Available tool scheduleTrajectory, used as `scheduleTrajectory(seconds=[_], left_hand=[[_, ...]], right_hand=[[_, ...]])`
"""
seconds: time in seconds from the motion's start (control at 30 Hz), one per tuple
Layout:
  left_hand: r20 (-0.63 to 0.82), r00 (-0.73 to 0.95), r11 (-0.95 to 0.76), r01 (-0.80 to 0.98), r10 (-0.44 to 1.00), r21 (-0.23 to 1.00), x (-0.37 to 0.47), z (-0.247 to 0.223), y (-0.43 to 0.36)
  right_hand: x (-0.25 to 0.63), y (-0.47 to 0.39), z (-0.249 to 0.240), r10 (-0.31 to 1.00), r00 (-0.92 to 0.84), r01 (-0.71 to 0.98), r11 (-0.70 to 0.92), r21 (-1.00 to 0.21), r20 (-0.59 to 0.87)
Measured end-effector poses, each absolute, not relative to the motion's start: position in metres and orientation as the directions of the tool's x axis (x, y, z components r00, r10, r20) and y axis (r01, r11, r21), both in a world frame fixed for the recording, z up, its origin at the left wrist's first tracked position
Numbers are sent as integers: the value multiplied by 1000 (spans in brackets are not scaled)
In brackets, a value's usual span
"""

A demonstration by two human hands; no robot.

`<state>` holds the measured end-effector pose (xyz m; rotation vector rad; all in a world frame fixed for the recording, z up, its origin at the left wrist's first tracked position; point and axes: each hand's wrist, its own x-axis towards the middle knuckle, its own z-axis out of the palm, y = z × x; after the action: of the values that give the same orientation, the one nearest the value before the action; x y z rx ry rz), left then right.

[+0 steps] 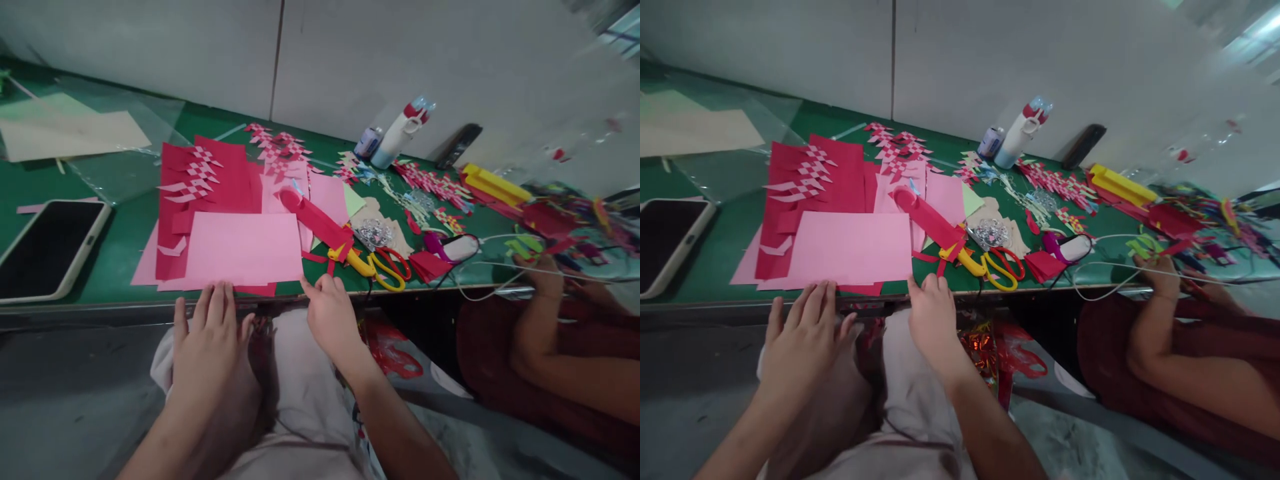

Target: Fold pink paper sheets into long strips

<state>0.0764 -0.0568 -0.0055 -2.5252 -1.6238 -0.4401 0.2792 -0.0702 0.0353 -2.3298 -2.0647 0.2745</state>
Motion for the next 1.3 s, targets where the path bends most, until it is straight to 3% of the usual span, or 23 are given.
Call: scheduleTrajectory(seconds=[0.27,0.43,0.7,0.9,1.03,1.13,1.23,1.3], left_hand=[[346,410,-437,899,844,1,32,0,-40],[375,452,-498,867,810,29,18,0,-21],[434,521,-597,801,735,51,6,2,-11],[566,451,-596,798,690,90,6,26,-17],[693,355,-681,681,628,269,15,60,-28],[692,197,-641,605,694,471,23,89,-47],[528,20,-481,440,849,758,29,111,-68],[348,6,-334,291,938,896,31,117,-79]], right_hand=[[287,-64,32,989,109,975,-127,-184,-104],[276,-53,42,995,85,991,-89,-101,-44],[267,-52,35,986,-147,985,154,-80,83],[277,-60,40,961,-208,967,230,-110,181],[273,-67,73,890,-247,916,343,-206,384],[270,-78,110,841,-266,870,420,-260,470],[272,-95,145,840,-298,820,469,-329,454],[276,-109,160,868,-275,802,444,-399,413]])
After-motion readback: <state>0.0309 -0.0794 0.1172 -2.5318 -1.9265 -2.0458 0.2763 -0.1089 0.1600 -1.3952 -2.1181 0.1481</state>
